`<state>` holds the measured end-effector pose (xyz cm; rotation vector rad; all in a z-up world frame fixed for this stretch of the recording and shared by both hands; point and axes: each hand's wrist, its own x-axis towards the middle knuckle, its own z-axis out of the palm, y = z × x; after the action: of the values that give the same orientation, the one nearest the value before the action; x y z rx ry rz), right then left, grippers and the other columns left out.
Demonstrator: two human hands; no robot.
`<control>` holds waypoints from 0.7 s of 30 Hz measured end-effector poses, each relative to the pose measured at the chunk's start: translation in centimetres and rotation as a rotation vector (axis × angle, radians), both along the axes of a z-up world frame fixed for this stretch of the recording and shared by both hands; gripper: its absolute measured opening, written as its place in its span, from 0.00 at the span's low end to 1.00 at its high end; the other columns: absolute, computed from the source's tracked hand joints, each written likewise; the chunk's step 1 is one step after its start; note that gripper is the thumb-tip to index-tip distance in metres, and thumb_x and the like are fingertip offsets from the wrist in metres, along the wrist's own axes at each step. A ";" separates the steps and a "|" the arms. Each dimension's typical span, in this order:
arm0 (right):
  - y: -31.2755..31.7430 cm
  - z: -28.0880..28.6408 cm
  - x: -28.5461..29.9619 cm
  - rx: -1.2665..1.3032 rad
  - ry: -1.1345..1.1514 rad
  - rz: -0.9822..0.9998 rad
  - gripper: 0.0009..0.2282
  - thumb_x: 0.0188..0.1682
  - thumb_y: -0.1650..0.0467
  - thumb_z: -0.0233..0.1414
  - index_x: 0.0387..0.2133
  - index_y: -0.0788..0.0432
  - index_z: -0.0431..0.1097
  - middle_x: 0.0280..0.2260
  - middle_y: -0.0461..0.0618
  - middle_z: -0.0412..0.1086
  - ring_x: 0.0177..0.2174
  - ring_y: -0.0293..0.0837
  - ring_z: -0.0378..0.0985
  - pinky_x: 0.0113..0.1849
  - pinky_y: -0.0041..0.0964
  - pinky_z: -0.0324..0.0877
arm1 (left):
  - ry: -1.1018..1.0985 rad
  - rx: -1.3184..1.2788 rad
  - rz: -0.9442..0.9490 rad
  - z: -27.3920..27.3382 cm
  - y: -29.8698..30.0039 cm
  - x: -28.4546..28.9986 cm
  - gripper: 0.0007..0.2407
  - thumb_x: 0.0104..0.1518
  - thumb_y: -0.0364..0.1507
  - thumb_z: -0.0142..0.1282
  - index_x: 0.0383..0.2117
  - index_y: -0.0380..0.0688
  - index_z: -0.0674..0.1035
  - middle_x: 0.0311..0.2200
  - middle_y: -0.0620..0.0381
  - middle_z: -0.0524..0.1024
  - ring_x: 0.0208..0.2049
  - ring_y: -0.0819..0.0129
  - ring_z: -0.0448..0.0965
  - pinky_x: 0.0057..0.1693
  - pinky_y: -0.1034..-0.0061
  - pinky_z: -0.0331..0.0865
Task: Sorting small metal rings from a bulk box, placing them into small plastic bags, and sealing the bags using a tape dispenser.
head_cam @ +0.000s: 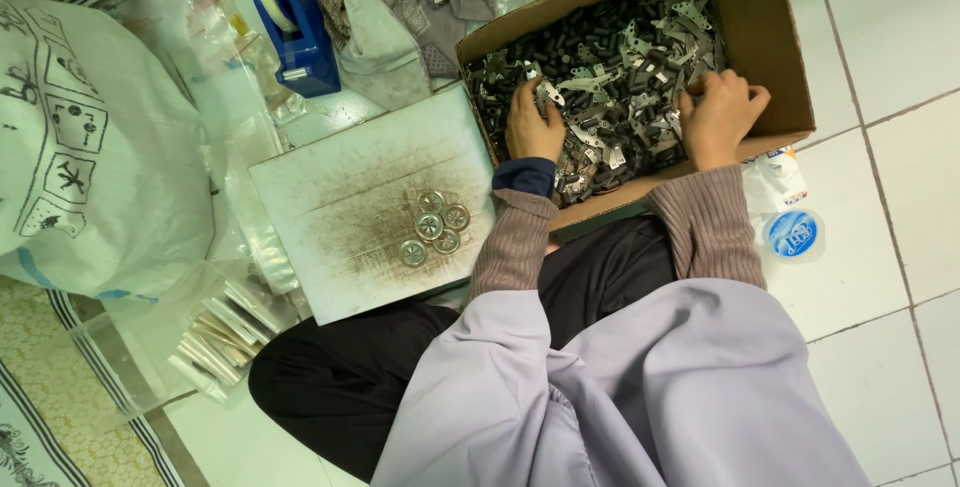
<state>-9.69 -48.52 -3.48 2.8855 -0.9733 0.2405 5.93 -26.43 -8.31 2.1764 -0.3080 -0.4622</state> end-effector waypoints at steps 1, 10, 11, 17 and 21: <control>-0.2 0.2 -0.5 -0.002 -0.001 0.000 0.09 0.45 0.68 0.69 0.31 0.52 0.75 0.31 0.43 0.68 0.39 0.46 0.74 0.52 0.55 0.50 | -0.001 -0.002 0.000 0.3 0.1 0.1 0.18 0.63 0.29 0.47 0.61 0.52 0.67 0.63 0.46 0.66 0.63 0.49 0.69 0.59 0.51 0.72; -0.9 0.7 -3.8 0.247 0.021 -0.208 0.03 0.42 0.72 0.63 0.29 0.53 0.83 0.24 0.51 0.76 0.26 0.51 0.75 0.41 0.47 0.62 | -0.044 -0.007 0.183 1.2 0.5 0.5 0.21 0.48 0.31 0.61 0.52 0.48 0.74 0.59 0.42 0.70 0.63 0.43 0.67 0.65 0.52 0.62; -0.8 -0.1 -3.5 0.327 0.187 -0.266 0.05 0.43 0.73 0.60 0.30 0.60 0.81 0.26 0.59 0.77 0.30 0.61 0.78 0.38 0.54 0.68 | 0.016 0.074 0.148 1.0 0.5 0.4 0.23 0.50 0.39 0.59 0.54 0.53 0.72 0.62 0.47 0.66 0.66 0.47 0.63 0.66 0.50 0.56; -1.9 -2.6 -3.4 0.413 0.418 -0.297 0.09 0.45 0.76 0.55 0.34 0.71 0.79 0.30 0.71 0.77 0.35 0.73 0.81 0.35 0.63 0.75 | 0.159 0.182 0.072 1.5 0.4 0.6 0.28 0.52 0.47 0.57 0.61 0.61 0.67 0.70 0.47 0.54 0.73 0.47 0.49 0.70 0.38 0.42; 2.7 2.8 -0.3 0.526 0.454 -0.226 0.09 0.46 0.77 0.54 0.35 0.73 0.79 0.31 0.75 0.76 0.38 0.76 0.80 0.37 0.69 0.74 | 0.192 0.156 0.064 3.0 0.7 0.6 0.27 0.54 0.46 0.56 0.62 0.60 0.67 0.71 0.47 0.52 0.73 0.48 0.47 0.71 0.37 0.38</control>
<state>-10.00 -45.81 -0.68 2.9862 -1.4066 -0.7602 6.53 -25.70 -5.31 2.2637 -0.0993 -0.6732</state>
